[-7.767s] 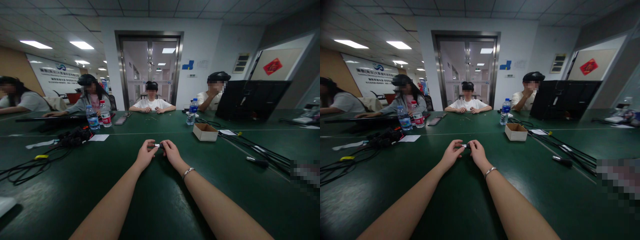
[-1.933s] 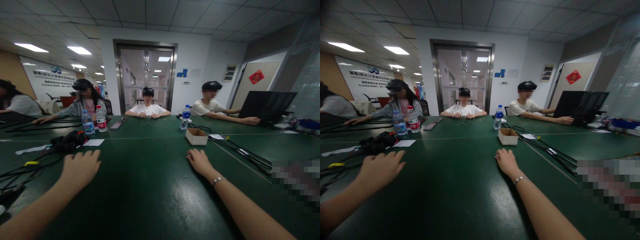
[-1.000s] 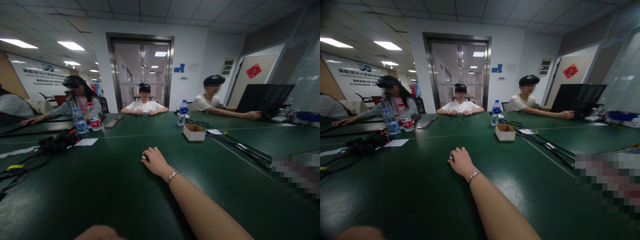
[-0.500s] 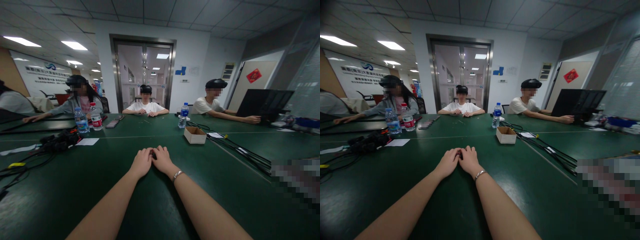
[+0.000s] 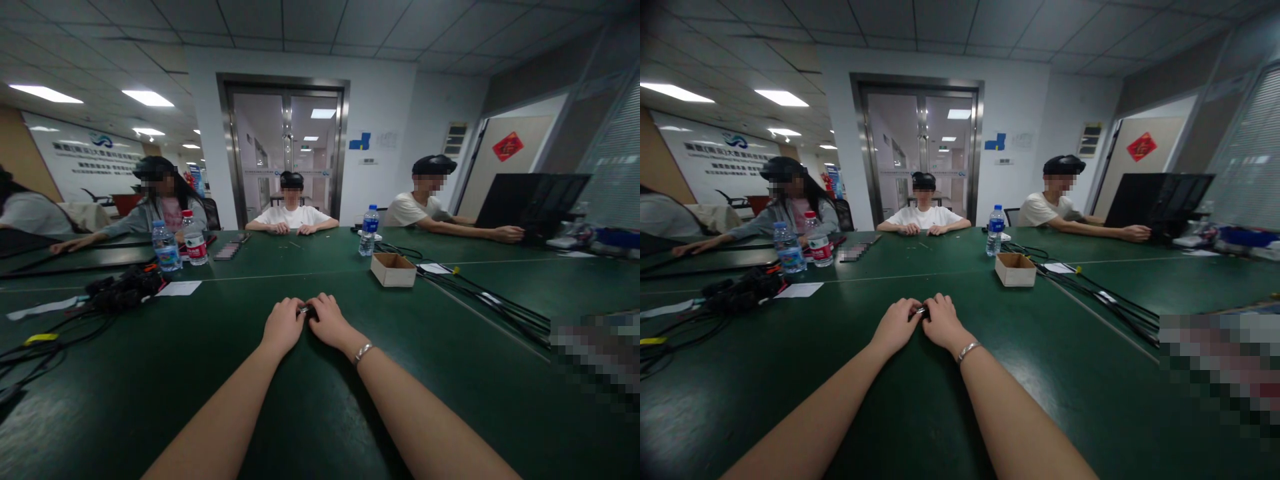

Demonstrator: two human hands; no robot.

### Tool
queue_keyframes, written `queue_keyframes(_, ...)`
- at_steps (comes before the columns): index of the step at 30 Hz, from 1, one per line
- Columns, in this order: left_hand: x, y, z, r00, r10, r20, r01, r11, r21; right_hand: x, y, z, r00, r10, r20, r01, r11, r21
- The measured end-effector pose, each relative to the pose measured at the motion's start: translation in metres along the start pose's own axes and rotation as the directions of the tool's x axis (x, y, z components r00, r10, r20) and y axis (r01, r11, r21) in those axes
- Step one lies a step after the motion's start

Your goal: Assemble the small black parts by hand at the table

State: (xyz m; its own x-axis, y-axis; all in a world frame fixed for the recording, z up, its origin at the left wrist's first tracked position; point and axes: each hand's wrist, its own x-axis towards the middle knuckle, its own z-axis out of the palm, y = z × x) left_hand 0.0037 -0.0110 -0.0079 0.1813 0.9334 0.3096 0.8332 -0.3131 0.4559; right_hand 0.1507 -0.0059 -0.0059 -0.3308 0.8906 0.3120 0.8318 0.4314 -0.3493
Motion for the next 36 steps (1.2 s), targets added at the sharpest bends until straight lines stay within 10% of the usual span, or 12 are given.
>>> queue_keyframes(15,0.000,-0.002,-0.008,0.999,-0.016,0.052,0.017,1.000,-0.006,0.004,0.019,-0.003,0.991,0.067,-0.115,-0.020,0.930,0.368)
queue_keyframes(36,0.007,-0.009,-0.005,0.996,-0.066,0.058,0.078,0.966,-0.248,0.002,0.017,-0.005,0.984,0.001,-0.177,0.063,0.932,0.358)
